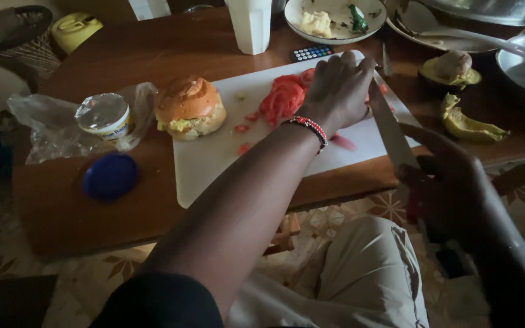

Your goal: The person slices tomatoes on a cutting board using a knife and puts the slices into a burger.

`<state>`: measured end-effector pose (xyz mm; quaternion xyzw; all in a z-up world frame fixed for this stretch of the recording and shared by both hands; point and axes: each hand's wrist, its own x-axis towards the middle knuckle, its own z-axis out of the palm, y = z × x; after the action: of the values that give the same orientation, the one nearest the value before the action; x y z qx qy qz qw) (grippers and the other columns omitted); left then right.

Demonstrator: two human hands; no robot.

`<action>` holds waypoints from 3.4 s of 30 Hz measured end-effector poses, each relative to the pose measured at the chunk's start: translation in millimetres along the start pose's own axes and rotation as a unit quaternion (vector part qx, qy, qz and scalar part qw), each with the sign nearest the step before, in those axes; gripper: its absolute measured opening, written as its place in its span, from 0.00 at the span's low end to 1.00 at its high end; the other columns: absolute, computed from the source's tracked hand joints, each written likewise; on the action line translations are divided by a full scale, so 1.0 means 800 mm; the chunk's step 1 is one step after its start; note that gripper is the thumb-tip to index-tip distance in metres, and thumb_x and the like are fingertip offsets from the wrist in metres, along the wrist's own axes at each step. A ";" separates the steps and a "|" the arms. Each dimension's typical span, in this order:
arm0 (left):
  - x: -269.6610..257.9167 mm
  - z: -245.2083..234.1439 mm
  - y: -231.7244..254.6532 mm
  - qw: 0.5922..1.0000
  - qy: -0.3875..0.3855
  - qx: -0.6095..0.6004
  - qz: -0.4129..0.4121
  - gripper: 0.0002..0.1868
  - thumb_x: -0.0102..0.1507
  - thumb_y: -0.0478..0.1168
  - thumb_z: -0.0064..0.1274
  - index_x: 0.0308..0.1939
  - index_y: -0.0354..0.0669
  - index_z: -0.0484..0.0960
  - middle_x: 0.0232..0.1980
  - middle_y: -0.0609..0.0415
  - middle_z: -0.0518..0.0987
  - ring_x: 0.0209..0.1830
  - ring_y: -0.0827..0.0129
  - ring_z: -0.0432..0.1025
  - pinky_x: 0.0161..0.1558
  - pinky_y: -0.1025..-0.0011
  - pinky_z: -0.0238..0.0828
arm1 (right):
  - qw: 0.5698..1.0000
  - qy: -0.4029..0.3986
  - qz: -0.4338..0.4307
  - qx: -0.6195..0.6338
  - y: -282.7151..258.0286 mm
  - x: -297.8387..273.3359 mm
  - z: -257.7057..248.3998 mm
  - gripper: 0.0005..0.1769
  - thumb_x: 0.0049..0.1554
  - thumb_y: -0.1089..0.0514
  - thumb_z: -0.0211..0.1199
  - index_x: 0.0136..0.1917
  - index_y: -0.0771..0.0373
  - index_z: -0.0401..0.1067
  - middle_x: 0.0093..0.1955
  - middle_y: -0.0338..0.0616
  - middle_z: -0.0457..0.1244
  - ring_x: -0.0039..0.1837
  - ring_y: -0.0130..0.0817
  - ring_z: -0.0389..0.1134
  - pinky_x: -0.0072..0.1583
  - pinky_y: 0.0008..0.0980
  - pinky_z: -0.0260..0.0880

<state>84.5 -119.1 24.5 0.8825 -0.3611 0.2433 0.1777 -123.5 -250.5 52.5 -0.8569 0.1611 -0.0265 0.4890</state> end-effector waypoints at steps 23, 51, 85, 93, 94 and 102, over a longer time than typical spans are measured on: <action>-0.127 -0.139 -0.009 0.989 0.075 -0.122 -0.022 0.25 0.50 0.48 0.73 0.42 0.39 0.79 0.38 0.45 0.80 0.37 0.56 0.76 0.43 0.55 0.74 | 0.993 -0.077 -0.079 0.048 -0.063 -0.024 0.037 0.34 0.57 0.66 0.55 0.76 0.49 0.63 0.30 0.43 0.64 0.26 0.27 0.60 0.29 0.32 0.63; -0.222 -0.160 0.001 0.974 0.123 -0.181 -0.059 0.23 0.54 0.34 0.66 0.52 0.33 0.79 0.57 0.40 0.79 0.56 0.45 0.74 0.56 0.56 0.71 | 0.949 -0.067 -0.272 -0.144 -0.080 -0.052 0.087 0.30 0.57 0.59 0.58 0.73 0.54 0.64 0.43 0.52 0.71 0.45 0.46 0.76 0.47 0.44 0.72; -0.228 -0.154 0.006 0.978 0.130 -0.138 -0.087 0.24 0.54 0.39 0.64 0.53 0.42 0.77 0.52 0.44 0.78 0.52 0.45 0.72 0.54 0.52 0.68 | 0.946 -0.065 -0.257 -0.189 -0.094 -0.056 0.094 0.33 0.56 0.59 0.58 0.74 0.47 0.63 0.42 0.51 0.72 0.45 0.44 0.75 0.45 0.46 0.72; -0.191 -0.145 0.002 0.984 0.049 -0.130 -0.109 0.33 0.47 0.43 0.71 0.54 0.43 0.77 0.54 0.39 0.71 0.55 0.45 0.69 0.57 0.50 0.65 | 0.990 -0.086 -0.105 -0.048 -0.079 -0.049 0.074 0.36 0.58 0.61 0.58 0.79 0.49 0.62 0.29 0.42 0.66 0.27 0.27 0.64 0.32 0.33 0.68; -0.186 -0.141 0.001 0.983 0.040 -0.136 -0.117 0.33 0.46 0.44 0.72 0.53 0.43 0.77 0.53 0.39 0.71 0.56 0.45 0.69 0.58 0.51 0.66 | 0.990 -0.086 -0.105 -0.047 -0.078 -0.049 0.072 0.36 0.58 0.61 0.58 0.79 0.49 0.62 0.29 0.42 0.66 0.27 0.27 0.64 0.32 0.33 0.68; -0.172 -0.109 -0.017 0.977 0.117 -0.167 -0.053 0.23 0.51 0.30 0.61 0.49 0.30 0.72 0.48 0.35 0.76 0.53 0.42 0.73 0.53 0.52 0.72 | 0.991 -0.098 -0.070 -0.050 -0.071 -0.052 0.059 0.36 0.57 0.61 0.59 0.79 0.49 0.61 0.27 0.44 0.64 0.25 0.30 0.62 0.29 0.35 0.64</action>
<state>-16.8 8.5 17.2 0.8237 -0.3257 0.2713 0.3767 -138.9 -172.1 80.8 -0.8876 0.0532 0.0315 0.4564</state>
